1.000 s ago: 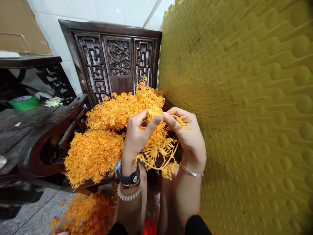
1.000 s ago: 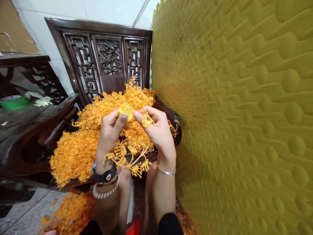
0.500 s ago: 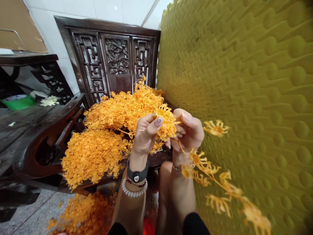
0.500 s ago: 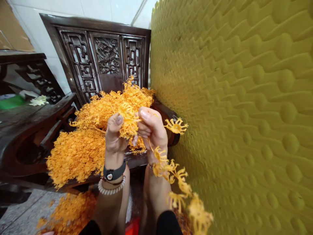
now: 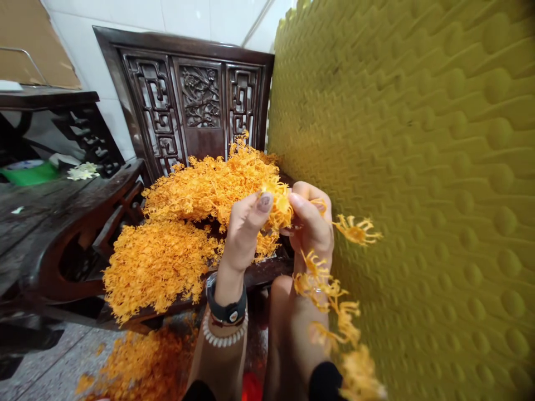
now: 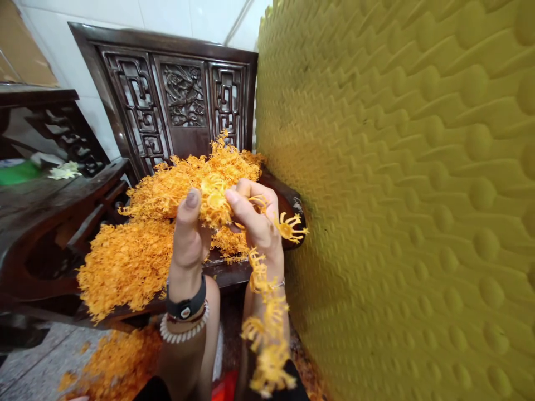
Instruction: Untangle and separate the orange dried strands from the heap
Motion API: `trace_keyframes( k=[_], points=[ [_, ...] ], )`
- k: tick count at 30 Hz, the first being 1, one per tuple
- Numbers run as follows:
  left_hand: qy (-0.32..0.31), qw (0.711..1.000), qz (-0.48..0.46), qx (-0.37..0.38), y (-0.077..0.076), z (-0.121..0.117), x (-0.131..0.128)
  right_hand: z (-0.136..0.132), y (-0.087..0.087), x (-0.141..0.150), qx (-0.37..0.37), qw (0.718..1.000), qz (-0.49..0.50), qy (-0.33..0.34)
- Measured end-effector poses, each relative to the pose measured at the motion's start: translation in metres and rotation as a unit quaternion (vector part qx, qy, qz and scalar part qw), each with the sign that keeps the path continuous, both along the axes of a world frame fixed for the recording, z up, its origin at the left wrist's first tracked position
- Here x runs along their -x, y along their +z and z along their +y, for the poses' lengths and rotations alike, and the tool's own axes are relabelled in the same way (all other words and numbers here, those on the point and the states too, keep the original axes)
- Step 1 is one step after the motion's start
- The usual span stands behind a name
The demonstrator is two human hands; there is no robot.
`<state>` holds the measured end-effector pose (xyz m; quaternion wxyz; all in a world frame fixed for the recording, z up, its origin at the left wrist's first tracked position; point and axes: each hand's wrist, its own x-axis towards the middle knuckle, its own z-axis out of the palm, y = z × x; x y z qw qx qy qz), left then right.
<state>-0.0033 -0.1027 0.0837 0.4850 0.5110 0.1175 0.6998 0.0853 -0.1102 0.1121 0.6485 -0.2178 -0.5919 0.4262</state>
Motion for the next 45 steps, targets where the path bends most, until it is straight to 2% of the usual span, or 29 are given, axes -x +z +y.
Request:
trace_keyframes(
  k=[2,5,8,10,13,15,20,25,27,29,32,34,38,42,45],
  points=[
    [0.012,0.999,0.038,-0.011,0.0,-0.001,0.001,0.001,0.001,-0.006,-0.009,0.999,-0.038,-0.016],
    [0.004,0.998,0.053,0.023,0.001,-0.003,0.0,0.001,-0.001,-0.01,0.006,0.998,-0.067,-0.017],
    [-0.032,0.998,0.018,0.056,0.002,-0.003,-0.004,0.0,-0.004,-0.008,0.02,0.992,-0.098,-0.073],
    [-0.051,0.997,-0.017,0.056,0.004,-0.003,-0.004,-0.001,-0.004,-0.006,0.014,0.983,-0.127,-0.135],
    [-0.07,0.991,-0.088,0.078,0.008,-0.003,0.0,0.0,-0.003,-0.004,0.001,0.972,-0.147,-0.186],
    [-0.053,0.99,-0.1,0.09,0.008,-0.003,0.003,0.003,-0.002,-0.004,-0.015,0.96,-0.163,-0.229],
    [0.011,0.998,0.022,0.062,0.002,0.001,-0.002,0.018,-0.005,-0.008,-0.067,0.909,-0.198,-0.36],
    [0.155,0.98,0.082,0.09,0.004,0.002,0.002,0.027,-0.009,-0.013,-0.096,0.841,-0.223,-0.483],
    [0.165,0.973,0.132,0.087,0.005,0.003,0.01,0.027,-0.01,-0.013,-0.099,0.815,-0.241,-0.518],
    [0.164,0.967,0.182,0.071,0.004,0.004,0.018,0.026,-0.011,-0.011,-0.095,0.803,-0.261,-0.528],
    [0.208,0.935,0.283,0.052,0.001,0.007,0.026,0.023,-0.012,-0.007,-0.082,0.806,-0.281,-0.515],
    [0.2,0.923,0.325,0.049,0.0,0.008,0.029,0.023,-0.012,-0.004,-0.076,0.806,-0.288,-0.512],
    [0.128,0.95,0.279,0.055,-0.004,0.007,0.03,0.026,-0.015,-0.002,-0.092,0.793,-0.287,-0.529],
    [0.145,0.955,0.256,0.048,-0.009,0.005,0.029,0.027,-0.015,-0.002,-0.136,0.758,-0.294,-0.567],
    [0.143,0.956,0.253,0.049,-0.01,0.004,0.029,0.026,-0.014,-0.002,-0.207,0.731,-0.308,-0.573]
  ],
)
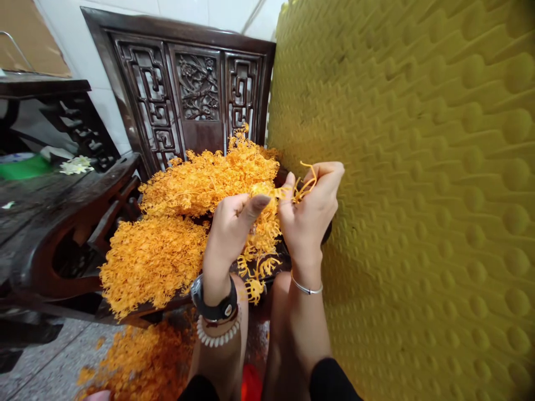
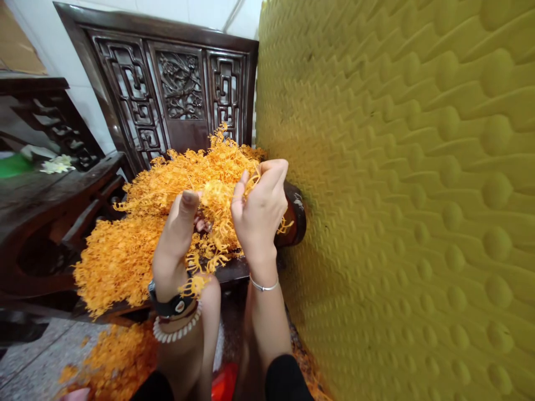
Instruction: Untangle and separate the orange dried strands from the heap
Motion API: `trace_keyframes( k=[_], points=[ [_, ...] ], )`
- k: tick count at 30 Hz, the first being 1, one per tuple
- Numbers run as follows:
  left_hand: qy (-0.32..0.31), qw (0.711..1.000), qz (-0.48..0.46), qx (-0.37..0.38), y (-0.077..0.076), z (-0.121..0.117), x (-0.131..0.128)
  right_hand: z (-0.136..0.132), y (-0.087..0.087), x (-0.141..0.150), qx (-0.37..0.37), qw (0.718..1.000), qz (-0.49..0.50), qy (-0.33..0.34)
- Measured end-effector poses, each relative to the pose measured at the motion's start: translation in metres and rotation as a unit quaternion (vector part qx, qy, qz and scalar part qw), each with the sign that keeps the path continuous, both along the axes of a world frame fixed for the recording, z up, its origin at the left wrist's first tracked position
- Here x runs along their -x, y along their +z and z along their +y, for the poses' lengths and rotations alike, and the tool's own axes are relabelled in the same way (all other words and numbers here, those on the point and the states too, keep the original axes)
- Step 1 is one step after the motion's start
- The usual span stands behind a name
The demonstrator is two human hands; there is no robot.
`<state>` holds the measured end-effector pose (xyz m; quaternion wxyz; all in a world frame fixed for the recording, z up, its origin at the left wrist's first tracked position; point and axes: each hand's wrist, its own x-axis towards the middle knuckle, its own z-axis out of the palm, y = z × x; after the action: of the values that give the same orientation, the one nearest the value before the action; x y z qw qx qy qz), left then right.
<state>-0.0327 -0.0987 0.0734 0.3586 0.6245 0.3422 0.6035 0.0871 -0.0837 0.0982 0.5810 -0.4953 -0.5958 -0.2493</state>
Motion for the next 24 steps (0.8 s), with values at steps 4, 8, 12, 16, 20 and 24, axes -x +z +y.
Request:
trace_keyframes(
  k=[4,8,12,16,20,24],
  points=[
    [0.001,0.998,0.028,0.052,0.006,-0.004,0.002,0.001,0.001,0.0,-0.065,0.997,-0.045,0.024],
    [-0.061,0.994,0.027,0.084,0.015,-0.01,0.004,0.004,-0.001,-0.004,-0.12,0.989,-0.073,0.051],
    [-0.14,0.987,-0.023,0.074,0.017,-0.012,0.004,0.005,0.0,-0.009,-0.157,0.981,-0.075,0.087],
    [-0.158,0.978,-0.098,0.097,0.013,-0.011,0.004,-0.002,0.006,-0.019,-0.1,0.968,-0.114,0.199],
    [-0.205,0.949,-0.189,0.143,0.014,-0.014,-0.001,-0.016,0.01,-0.029,0.069,0.928,-0.101,0.351],
    [-0.325,0.895,-0.259,0.159,0.021,-0.026,-0.017,-0.029,0.007,-0.02,0.096,0.905,0.048,0.412]
  ],
)
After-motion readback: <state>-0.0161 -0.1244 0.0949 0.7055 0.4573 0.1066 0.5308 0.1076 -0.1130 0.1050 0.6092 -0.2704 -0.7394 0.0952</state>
